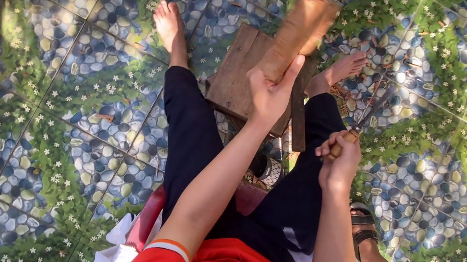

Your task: Carving a small piece of wood using a hand knife while sitting on a stool.

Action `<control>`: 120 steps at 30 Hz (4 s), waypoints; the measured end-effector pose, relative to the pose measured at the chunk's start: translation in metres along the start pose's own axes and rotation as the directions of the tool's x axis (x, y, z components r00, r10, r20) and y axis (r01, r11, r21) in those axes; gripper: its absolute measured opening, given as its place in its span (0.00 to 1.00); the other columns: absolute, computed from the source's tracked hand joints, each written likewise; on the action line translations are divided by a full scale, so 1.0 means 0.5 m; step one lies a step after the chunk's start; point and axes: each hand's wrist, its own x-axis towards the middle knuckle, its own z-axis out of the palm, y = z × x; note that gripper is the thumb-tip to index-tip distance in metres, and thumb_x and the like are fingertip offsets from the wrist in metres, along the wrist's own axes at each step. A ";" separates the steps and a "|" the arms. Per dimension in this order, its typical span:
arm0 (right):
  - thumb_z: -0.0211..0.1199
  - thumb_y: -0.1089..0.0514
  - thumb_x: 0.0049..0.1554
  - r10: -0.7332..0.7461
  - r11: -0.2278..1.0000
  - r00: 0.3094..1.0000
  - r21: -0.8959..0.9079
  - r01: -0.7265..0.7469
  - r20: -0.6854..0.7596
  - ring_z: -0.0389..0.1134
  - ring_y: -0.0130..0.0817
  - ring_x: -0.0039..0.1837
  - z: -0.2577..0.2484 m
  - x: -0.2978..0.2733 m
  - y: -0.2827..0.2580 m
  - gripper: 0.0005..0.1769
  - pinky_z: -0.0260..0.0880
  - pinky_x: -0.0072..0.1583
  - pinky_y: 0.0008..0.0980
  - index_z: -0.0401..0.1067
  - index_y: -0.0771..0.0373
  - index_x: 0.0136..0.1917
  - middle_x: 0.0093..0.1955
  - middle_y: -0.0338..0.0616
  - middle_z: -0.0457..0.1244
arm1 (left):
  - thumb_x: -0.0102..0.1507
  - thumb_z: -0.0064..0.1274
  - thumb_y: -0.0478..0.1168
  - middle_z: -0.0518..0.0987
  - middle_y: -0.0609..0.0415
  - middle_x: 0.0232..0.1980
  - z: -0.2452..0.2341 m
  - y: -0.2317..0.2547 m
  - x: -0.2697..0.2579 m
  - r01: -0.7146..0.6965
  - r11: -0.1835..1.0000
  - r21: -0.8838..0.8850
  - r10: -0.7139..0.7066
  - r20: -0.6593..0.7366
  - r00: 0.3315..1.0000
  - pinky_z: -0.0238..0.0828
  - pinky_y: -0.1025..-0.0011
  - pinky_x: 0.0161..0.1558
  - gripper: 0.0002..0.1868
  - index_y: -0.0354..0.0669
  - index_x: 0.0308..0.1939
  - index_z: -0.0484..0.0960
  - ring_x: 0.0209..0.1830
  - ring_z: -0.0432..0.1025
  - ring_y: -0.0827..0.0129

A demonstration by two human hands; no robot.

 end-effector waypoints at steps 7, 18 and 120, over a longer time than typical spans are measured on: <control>0.48 0.65 0.61 0.116 0.980 0.989 -0.151 -0.129 -0.096 0.56 0.30 0.31 0.024 -0.052 -0.068 0.04 0.59 0.37 0.32 0.59 0.58 0.44 0.39 0.41 0.57 | 0.74 0.55 0.41 0.73 0.55 0.74 -0.021 0.074 0.031 -0.378 0.886 0.266 0.336 0.192 0.922 0.76 0.58 0.78 0.25 0.50 0.74 0.69 0.76 0.72 0.58; 0.47 0.65 0.63 0.022 0.993 0.975 -0.107 -0.046 -0.222 0.56 0.27 0.32 -0.070 -0.077 -0.002 0.08 0.62 0.39 0.30 0.59 0.58 0.42 0.39 0.41 0.57 | 0.78 0.23 0.63 0.68 0.55 0.77 -0.015 0.069 0.027 -0.551 0.718 0.425 0.464 0.299 0.834 0.66 0.49 0.84 0.31 0.53 0.74 0.71 0.81 0.65 0.53; 0.53 0.59 0.64 -0.055 0.998 0.979 -0.043 0.048 -0.195 0.59 0.31 0.33 -0.163 -0.046 0.038 0.03 0.69 0.38 0.32 0.64 0.60 0.48 0.40 0.45 0.58 | 0.70 0.54 0.46 0.55 0.26 0.78 -0.259 -0.089 -0.024 0.764 0.608 -0.216 -0.794 -0.205 0.573 0.73 0.41 0.64 0.43 0.32 0.81 0.48 0.73 0.61 0.33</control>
